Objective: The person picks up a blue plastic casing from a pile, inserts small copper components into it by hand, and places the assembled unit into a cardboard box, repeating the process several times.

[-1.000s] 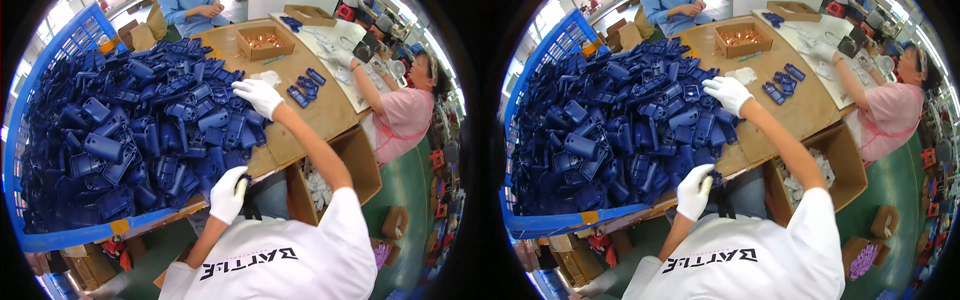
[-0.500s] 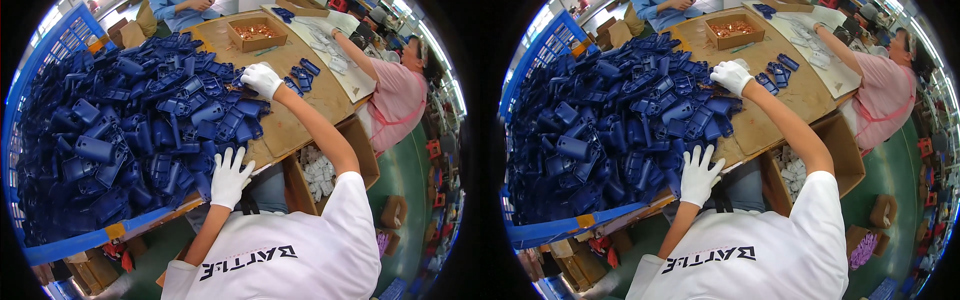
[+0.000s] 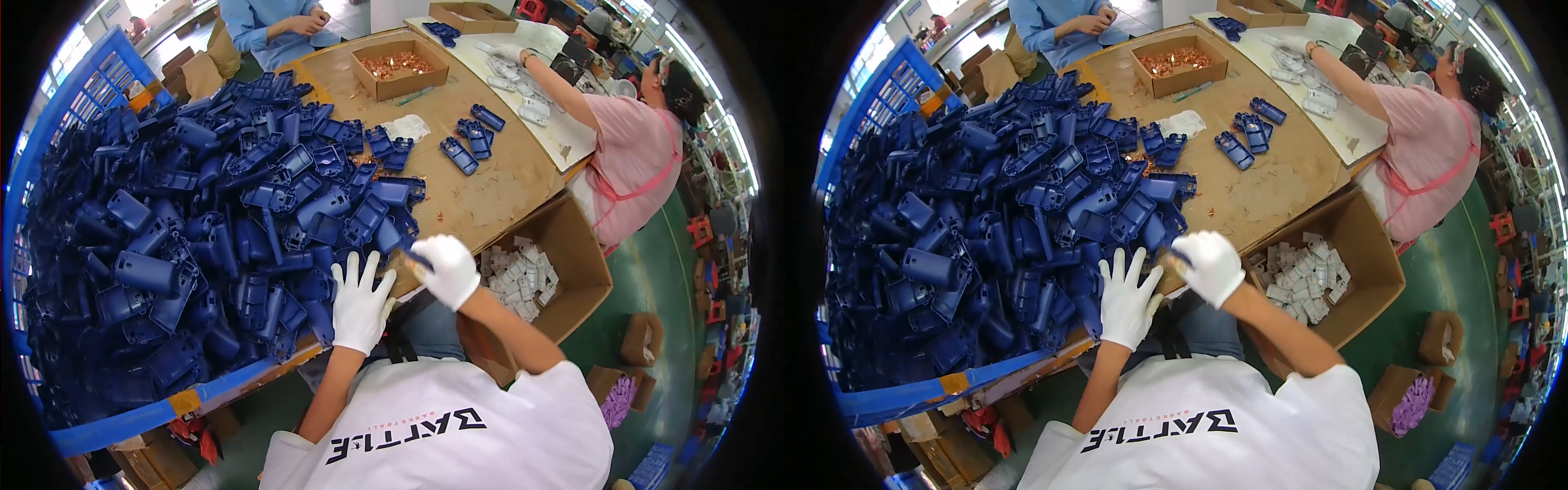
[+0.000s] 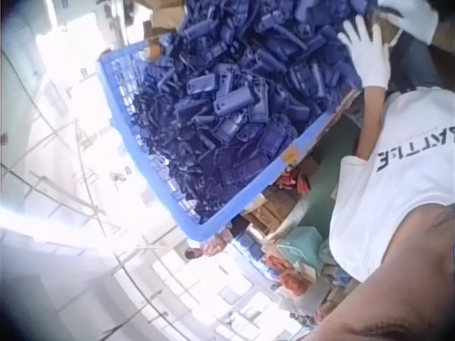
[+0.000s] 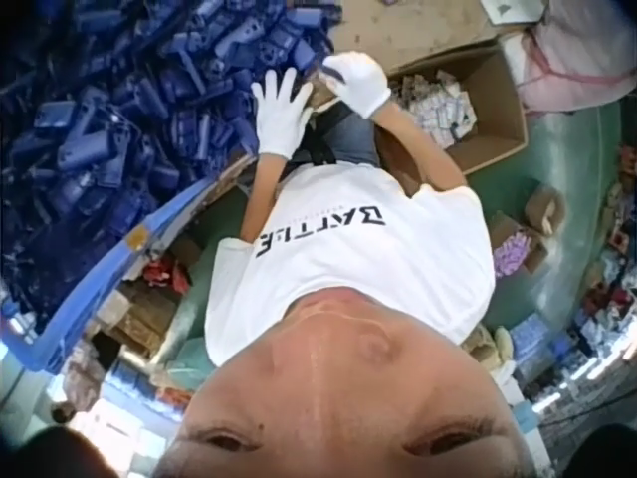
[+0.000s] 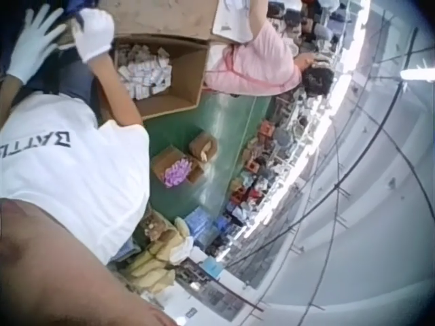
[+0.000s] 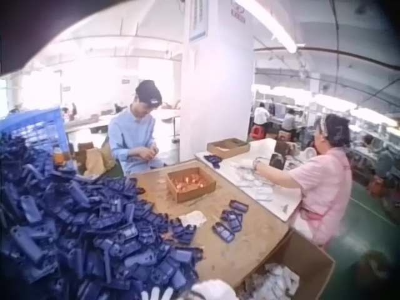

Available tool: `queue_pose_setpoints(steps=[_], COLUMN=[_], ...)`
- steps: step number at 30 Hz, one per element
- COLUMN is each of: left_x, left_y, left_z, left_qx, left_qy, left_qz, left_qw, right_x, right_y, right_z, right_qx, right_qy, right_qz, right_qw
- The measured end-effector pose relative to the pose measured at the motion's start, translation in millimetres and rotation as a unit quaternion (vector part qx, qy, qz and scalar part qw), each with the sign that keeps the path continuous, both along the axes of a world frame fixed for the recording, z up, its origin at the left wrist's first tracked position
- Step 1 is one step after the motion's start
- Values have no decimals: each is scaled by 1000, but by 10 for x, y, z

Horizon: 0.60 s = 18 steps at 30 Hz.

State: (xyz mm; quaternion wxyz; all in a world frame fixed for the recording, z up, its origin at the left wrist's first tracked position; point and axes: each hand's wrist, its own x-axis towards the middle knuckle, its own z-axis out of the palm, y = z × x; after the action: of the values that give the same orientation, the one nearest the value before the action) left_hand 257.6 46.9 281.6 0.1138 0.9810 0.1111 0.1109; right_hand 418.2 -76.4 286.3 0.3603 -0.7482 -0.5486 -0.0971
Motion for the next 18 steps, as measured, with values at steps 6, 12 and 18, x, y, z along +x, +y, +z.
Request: queue_pose_setpoints(steps=[6,12,18], left_x=[-12,-125,-74], left_y=[-26,59,13], left_z=[-34,-4,-146], left_qx=[-35,-199,-488], left_qy=[-10,-100,-234], left_qz=[16,-5,63], left_qw=[999,975,839], right_x=[-540,-599,-647], right_y=[-64,-56,76], right_z=[-164,-164,-159], right_qx=[16,25,16], right_qy=[83,137,109], right_qz=[-47,8,122], right_qw=[995,990,986])
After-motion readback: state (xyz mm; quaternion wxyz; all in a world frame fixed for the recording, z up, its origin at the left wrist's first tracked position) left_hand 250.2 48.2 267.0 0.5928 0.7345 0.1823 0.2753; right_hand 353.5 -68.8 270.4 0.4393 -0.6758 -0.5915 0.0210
